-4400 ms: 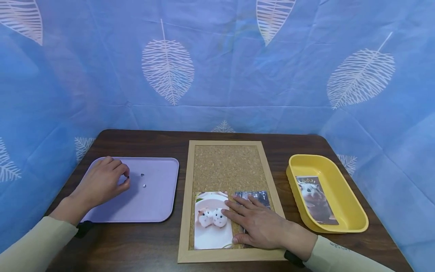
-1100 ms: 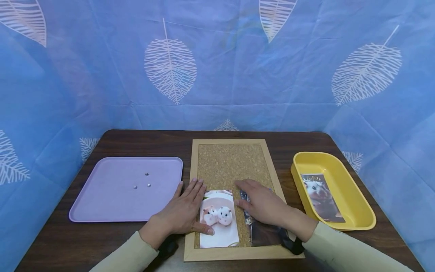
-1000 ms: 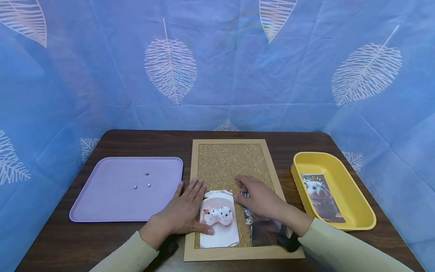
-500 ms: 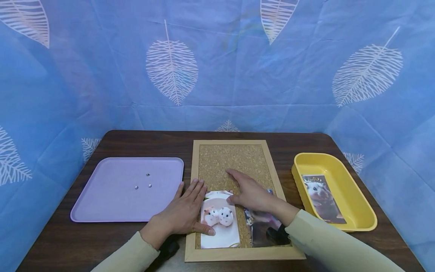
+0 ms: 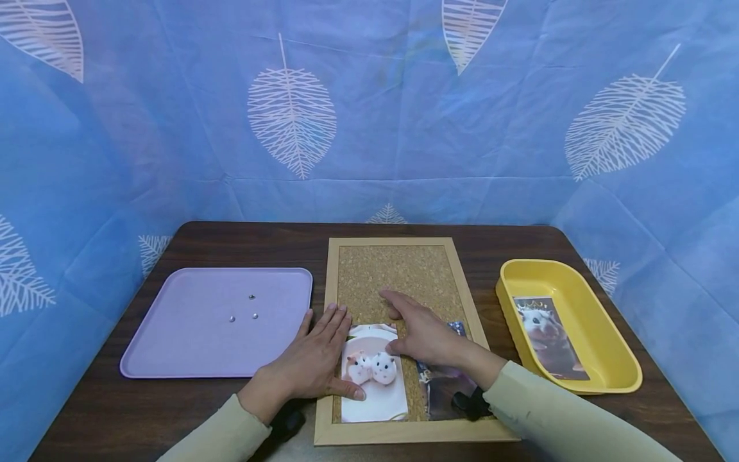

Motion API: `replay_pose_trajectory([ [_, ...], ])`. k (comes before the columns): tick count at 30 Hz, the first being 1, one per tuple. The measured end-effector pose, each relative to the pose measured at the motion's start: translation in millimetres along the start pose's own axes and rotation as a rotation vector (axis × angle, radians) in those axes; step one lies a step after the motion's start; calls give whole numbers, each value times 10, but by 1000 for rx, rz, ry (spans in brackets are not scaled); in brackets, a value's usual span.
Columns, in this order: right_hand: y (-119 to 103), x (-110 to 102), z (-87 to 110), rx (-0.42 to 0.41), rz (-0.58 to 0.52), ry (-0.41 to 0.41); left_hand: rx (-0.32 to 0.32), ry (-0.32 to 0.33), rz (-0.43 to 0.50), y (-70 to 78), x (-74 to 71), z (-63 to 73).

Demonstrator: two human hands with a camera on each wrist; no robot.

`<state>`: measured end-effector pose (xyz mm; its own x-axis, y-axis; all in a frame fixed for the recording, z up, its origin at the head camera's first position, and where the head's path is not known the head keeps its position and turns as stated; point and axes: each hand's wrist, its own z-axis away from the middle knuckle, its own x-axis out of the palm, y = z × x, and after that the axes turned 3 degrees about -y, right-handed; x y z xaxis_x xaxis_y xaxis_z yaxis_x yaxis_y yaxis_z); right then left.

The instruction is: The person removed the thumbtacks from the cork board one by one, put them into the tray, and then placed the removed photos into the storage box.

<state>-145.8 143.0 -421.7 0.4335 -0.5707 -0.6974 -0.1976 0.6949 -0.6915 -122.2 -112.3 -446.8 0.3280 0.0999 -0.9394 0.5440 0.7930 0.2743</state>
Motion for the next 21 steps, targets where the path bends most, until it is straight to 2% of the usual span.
replay_pose_trajectory([
  [11,14,-29,-33,-44,75,13,2,10,2,10,21,-15],
  [15,47,-68,-83,-24,19,16,1,8,1,16,22,-16],
  [21,67,-142,-209,31,-129,29,-16,-6,9,13,14,-15],
])
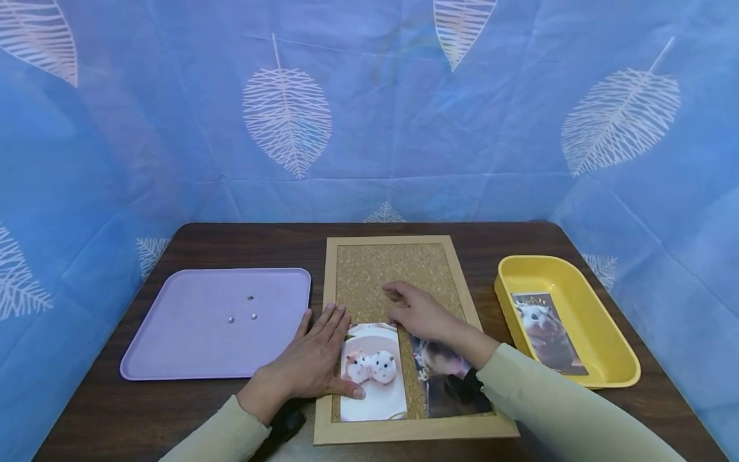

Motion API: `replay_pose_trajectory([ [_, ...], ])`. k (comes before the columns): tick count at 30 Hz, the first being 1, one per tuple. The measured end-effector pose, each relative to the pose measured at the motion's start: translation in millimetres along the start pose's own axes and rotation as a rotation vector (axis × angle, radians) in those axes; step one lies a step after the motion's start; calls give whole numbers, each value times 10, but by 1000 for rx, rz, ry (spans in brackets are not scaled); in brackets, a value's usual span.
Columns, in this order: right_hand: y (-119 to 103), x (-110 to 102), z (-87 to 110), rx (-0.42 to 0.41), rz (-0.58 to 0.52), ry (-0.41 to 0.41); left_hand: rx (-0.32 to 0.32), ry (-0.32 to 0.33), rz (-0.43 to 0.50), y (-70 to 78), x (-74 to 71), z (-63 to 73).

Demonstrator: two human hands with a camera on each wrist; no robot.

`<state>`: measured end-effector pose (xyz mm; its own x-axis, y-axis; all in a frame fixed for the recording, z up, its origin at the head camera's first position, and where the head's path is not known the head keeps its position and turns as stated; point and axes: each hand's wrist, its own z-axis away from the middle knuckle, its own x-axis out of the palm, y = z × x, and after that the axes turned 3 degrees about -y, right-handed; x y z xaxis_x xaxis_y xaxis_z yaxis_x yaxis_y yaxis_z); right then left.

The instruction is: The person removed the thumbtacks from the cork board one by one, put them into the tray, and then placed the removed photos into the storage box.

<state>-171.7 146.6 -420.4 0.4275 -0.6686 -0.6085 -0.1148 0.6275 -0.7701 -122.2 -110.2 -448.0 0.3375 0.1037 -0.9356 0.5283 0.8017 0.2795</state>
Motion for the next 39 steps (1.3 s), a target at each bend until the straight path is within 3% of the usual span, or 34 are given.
replay_pose_trajectory([
  [8,-13,-47,-107,127,-405,-59,-23,-12,-7,12,19,-22],
  [14,11,-22,25,173,-750,-59,-27,-11,-13,7,27,-31],
  [19,65,15,201,216,-932,-88,-29,-15,-12,5,40,-38],
  [23,128,32,314,228,-989,-142,-27,-12,-9,9,46,-45],
  [32,245,103,385,161,-977,-261,-34,-18,9,11,28,-38],
  [39,258,194,373,171,-911,-209,-27,-22,15,5,27,-39],
])
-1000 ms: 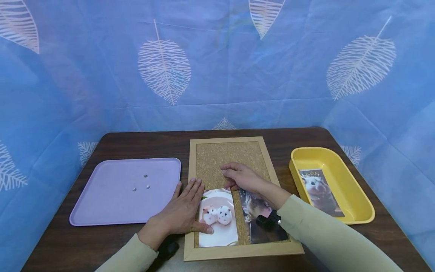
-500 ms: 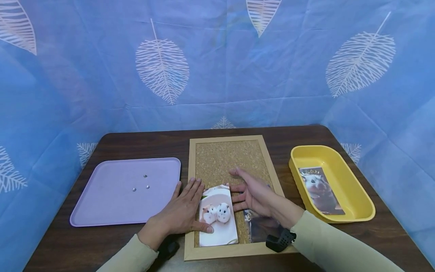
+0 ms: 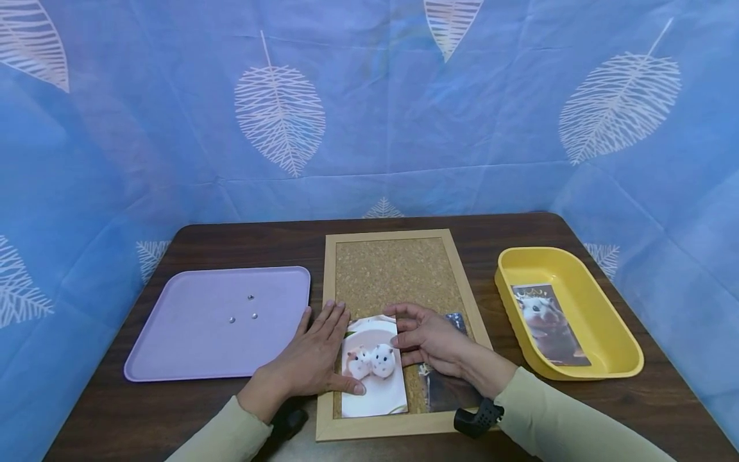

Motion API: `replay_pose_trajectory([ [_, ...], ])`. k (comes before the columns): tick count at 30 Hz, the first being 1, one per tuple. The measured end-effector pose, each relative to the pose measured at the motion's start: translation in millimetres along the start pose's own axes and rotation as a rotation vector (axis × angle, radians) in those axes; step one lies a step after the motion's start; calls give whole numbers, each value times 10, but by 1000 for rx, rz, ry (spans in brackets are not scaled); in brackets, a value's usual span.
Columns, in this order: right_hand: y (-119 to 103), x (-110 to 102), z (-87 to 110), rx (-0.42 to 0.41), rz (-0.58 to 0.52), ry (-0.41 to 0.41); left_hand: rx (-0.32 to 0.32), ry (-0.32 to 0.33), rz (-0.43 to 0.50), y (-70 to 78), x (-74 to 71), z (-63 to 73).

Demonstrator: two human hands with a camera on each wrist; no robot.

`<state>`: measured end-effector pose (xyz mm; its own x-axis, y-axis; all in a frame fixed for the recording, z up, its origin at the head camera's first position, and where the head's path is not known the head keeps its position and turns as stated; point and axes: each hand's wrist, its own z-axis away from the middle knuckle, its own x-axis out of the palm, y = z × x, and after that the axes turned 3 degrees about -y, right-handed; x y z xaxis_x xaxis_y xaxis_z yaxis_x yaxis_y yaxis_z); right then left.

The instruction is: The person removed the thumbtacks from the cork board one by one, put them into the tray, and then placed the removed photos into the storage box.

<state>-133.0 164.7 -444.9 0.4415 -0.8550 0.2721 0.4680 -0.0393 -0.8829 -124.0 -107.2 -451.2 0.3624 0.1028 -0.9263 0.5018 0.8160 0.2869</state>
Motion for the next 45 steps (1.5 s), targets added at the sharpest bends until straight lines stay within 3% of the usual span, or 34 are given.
replay_pose_trajectory([
  [8,19,71,-3,-20,101,109,5,7,2,-1,11,-6],
  [16,55,109,8,-48,92,99,6,11,-4,-6,9,-1],
  [28,94,198,4,-56,177,184,8,13,13,-14,15,5],
  [38,115,212,-17,-73,219,216,73,-4,126,-101,-31,43],
  [45,52,186,38,-79,226,228,111,-8,96,-133,-61,59],
])
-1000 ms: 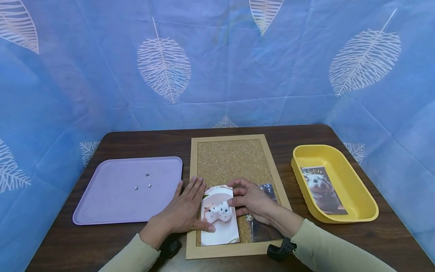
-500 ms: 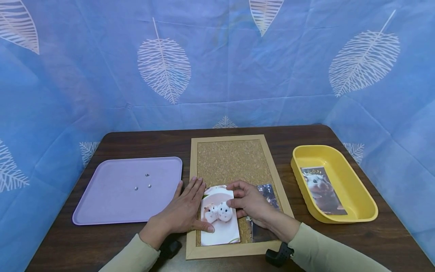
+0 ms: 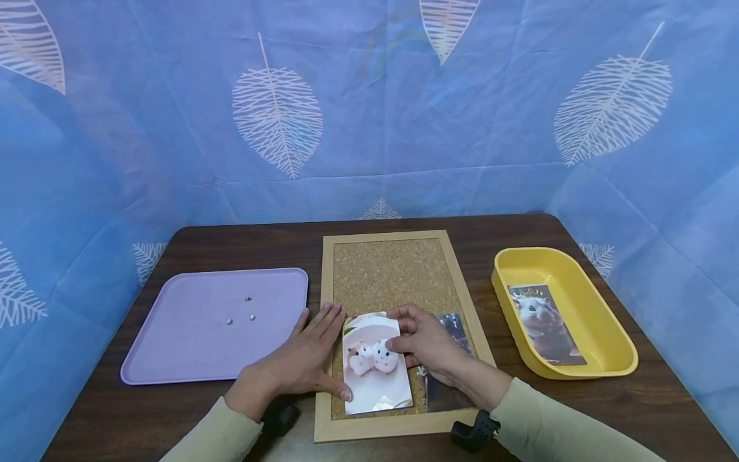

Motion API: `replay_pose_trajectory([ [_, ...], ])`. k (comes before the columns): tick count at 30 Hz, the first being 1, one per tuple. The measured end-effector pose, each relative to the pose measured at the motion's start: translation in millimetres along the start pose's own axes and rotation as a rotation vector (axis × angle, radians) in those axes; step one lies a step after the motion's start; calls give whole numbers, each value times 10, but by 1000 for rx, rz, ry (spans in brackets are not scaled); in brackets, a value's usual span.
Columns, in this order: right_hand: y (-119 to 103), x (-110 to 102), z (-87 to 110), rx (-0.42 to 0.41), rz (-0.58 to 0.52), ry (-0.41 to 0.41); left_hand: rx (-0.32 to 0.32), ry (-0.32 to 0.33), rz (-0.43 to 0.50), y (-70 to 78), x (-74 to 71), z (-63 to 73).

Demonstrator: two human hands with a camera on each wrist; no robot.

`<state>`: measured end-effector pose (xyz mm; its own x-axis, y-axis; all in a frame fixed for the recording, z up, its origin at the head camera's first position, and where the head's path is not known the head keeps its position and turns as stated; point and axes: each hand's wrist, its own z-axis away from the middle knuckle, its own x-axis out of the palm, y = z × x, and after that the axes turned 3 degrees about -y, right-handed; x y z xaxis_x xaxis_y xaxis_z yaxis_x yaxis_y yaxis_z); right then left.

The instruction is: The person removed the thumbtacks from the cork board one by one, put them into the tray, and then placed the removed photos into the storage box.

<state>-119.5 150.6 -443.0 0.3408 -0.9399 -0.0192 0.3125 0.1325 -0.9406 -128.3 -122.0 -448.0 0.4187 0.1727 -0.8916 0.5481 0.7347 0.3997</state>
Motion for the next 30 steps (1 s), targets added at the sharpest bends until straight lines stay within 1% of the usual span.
replay_pose_trajectory([
  [6,-84,-108,35,3,5,35,40,21,-39,-9,3,22],
  [10,-120,-170,42,36,-57,51,45,29,-32,-8,10,31],
  [13,-142,-208,45,38,-93,57,42,29,-19,-4,10,35],
  [19,-205,-283,78,14,-106,40,45,26,-6,-2,10,18],
  [24,-280,-334,110,2,-99,16,31,20,-3,-12,21,9],
  [30,-367,-394,150,-17,-92,15,29,24,0,-15,32,24],
])
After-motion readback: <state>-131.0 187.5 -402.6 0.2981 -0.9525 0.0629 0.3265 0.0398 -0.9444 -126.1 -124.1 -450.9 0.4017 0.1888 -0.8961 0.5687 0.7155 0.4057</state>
